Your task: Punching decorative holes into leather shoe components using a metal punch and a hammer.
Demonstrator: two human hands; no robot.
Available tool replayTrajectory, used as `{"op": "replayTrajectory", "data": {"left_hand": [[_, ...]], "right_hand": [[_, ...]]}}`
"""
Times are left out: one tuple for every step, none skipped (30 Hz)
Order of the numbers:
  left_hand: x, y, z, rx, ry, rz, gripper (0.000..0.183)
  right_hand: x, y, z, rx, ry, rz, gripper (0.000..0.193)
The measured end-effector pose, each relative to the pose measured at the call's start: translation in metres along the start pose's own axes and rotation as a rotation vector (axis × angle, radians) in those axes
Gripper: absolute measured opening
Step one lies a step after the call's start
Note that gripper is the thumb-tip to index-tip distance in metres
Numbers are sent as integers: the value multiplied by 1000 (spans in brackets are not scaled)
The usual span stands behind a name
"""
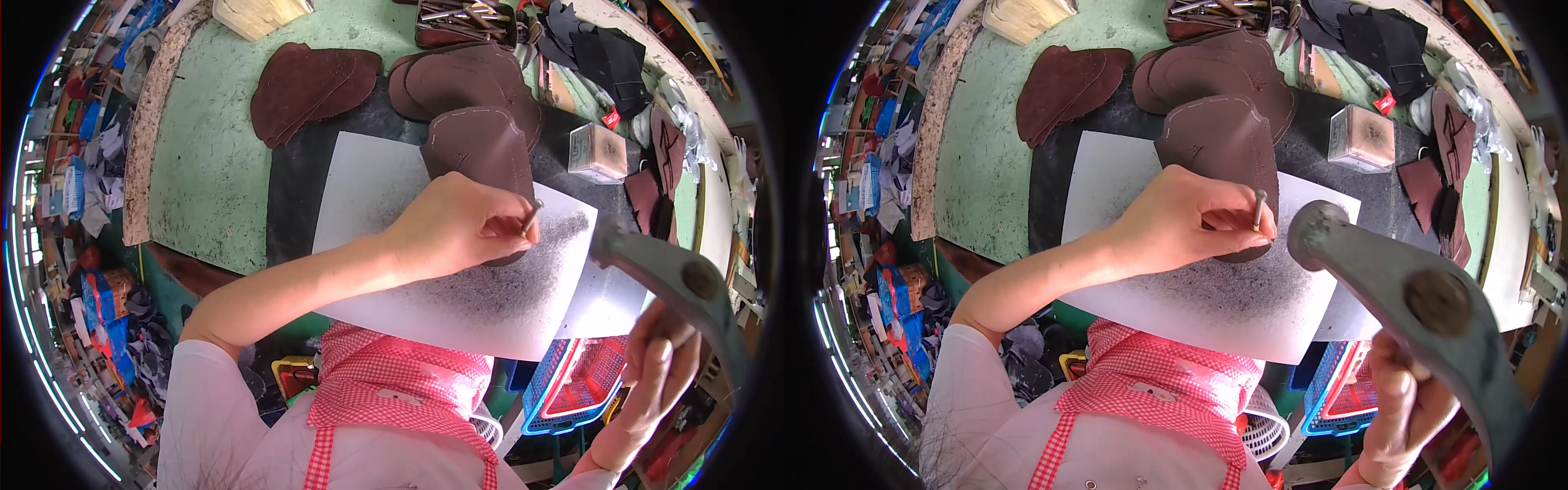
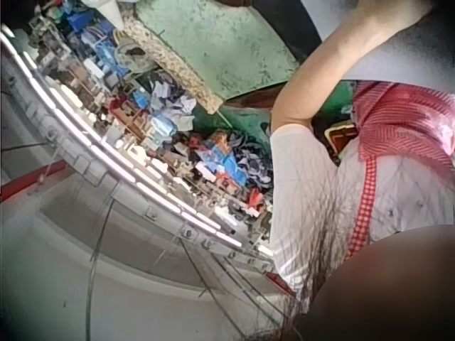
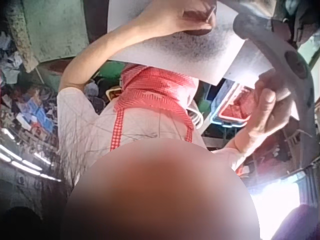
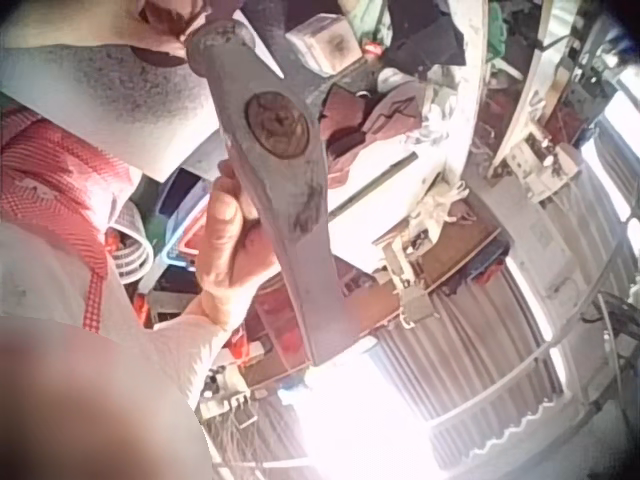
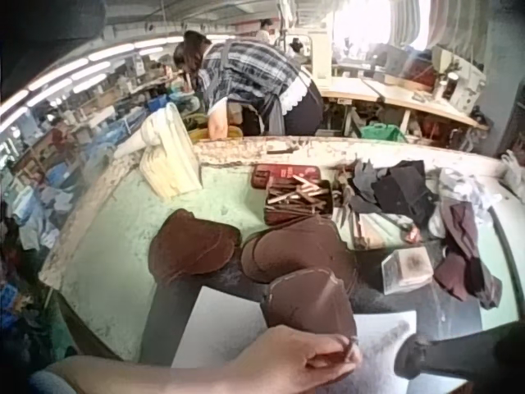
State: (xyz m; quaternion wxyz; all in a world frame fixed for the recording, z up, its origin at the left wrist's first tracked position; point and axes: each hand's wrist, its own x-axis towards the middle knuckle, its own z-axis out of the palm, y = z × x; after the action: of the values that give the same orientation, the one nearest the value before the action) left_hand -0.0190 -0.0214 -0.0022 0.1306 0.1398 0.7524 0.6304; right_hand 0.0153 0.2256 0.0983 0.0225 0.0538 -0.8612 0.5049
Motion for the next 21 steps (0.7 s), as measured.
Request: {"op": "replayTrajectory", "data": {"left_hand": [[-1, 2, 1, -5, -2, 0, 16], [-1, 5, 3, 81, 5, 27, 17], [-1, 8, 4, 173, 12, 51, 18], [-3, 10, 5, 173, 9, 49, 18], [-5, 12, 5, 373, 18, 167, 19], [-8, 13, 4, 572, 31, 283, 19], [-11, 8, 5, 560, 32, 289, 18], [-10, 3, 5, 559, 31, 288, 18], [-8, -1, 3, 203, 36, 107, 17], [-5, -3, 0, -152, 42, -75, 16], [-4, -2, -1, -132, 22, -78, 14], [-4, -2, -2, -131, 23, -81, 14], [-5, -2, -2, -67, 20, -59, 15], [-6, -3, -3, -3, 17, -38, 16], [-6, 1, -2, -11, 8, -31, 16], [-6, 5, 0, 148, 5, 57, 16], [-5, 9, 0, 305, 4, 148, 17], [-9, 9, 2, 318, 8, 134, 17], [-8, 9, 3, 432, 25, 240, 17], [-7, 9, 4, 544, 41, 349, 17], [-9, 7, -1, 418, 18, 184, 16]], "right_hand": [[0, 9, -15, 100, 18, 16, 41], [-4, 7, -15, 95, 19, 20, 41], [-8, 7, -12, -12, 10, -6, 37], [-11, 6, -9, -120, 1, -31, 34], [-14, 4, -6, -228, -7, -56, 30], [-15, 4, -4, -336, -19, -84, 27], [-6, 4, -1, -286, -181, -74, 29], [4, 1, 1, -233, -343, -63, 32], [8, -4, -9, -88, -437, 139, 33], [4, 1, 6, -92, -274, 28, 42], [3, -2, 8, -43, -229, 30, 43], [5, -4, 8, 4, -182, 31, 43], [6, -3, 3, 45, -220, 45, 46], [-3, 7, 1, 5, -37, 55, 44], [-4, 6, -7, -5, -28, 58, 44], [-5, 7, -15, 37, -98, 17, 43], [-5, 6, -23, 78, -168, -23, 44], [-6, 12, -25, 147, -255, -68, 44], [0, -3, -19, -193, -373, -88, 30], [7, -18, -13, -535, -486, -105, 23], [10, -11, -10, -355, -481, -26, 32]]}}
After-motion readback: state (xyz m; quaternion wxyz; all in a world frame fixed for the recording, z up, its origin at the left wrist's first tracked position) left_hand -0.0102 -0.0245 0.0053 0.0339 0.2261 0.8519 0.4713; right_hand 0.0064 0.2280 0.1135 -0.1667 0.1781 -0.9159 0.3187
